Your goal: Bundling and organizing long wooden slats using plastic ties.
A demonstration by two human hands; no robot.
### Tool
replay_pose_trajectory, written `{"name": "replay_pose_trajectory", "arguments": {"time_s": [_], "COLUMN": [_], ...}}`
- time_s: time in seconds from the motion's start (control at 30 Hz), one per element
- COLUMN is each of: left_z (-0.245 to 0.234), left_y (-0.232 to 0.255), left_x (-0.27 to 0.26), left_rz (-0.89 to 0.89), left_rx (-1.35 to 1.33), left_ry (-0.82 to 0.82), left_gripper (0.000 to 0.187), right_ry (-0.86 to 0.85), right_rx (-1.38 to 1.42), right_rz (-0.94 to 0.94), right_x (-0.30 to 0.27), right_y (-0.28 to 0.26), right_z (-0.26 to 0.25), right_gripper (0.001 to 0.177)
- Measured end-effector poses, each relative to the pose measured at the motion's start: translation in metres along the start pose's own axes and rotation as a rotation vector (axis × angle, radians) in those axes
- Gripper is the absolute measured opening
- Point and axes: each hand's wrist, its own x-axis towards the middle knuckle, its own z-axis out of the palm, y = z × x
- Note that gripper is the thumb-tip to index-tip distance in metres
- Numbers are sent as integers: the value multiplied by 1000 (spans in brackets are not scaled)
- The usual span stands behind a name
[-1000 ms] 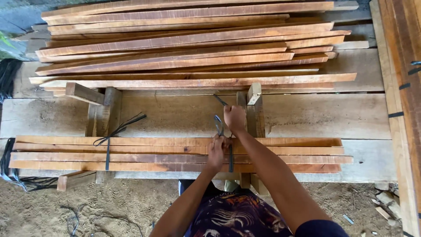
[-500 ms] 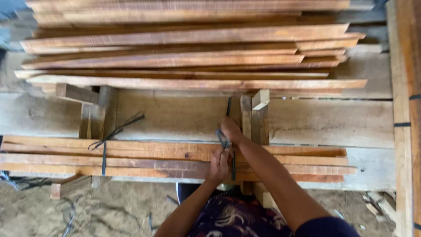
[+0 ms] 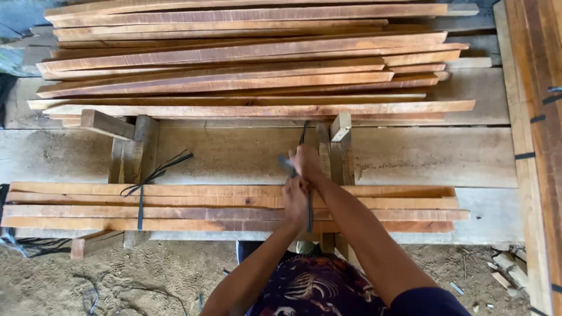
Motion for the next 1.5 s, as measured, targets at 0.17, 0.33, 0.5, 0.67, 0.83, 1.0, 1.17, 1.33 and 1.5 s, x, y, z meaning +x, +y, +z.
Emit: {"name": "replay_pose_trajectory", "arguments": {"time_s": [0.17, 0.33, 0.5, 0.67, 0.83, 1.0, 1.17, 1.33, 1.5], "left_z": [-7, -41, -45, -39, -33, -36, -40, -39, -48], "left_y": [21, -27, -20, -10, -5, 17, 3, 1, -11], "left_x": [-8, 30, 20, 9, 12, 9, 9, 14, 41], "left_rz": [8, 221, 429, 464, 462, 400, 436, 475, 363], "left_rx": [35, 211, 302, 198, 143, 192, 203, 213, 230], "left_ry": [-50, -314, -361, -325, -308, -379, -392, -421, -421], "left_gripper": [35, 39, 36, 37, 33, 39, 35, 37, 41], "right_ry": [169, 293, 282, -7, 24, 253, 326, 371, 209], "right_rx": [219, 370, 473, -317, -653, 52, -30, 220, 501], "right_rz": [-30, -94, -181, -403, -568, -585, -295, -190, -191], "right_x": [10, -4, -32, 50, 70, 15, 8, -12, -83], "right_y": [12, 4, -12, 59, 105, 59, 24, 36, 30], "right_z": [6, -2, -7, 80, 129, 69, 33, -6, -65], "right_gripper": [49, 54, 60, 50, 45, 37, 48, 58, 52]}}
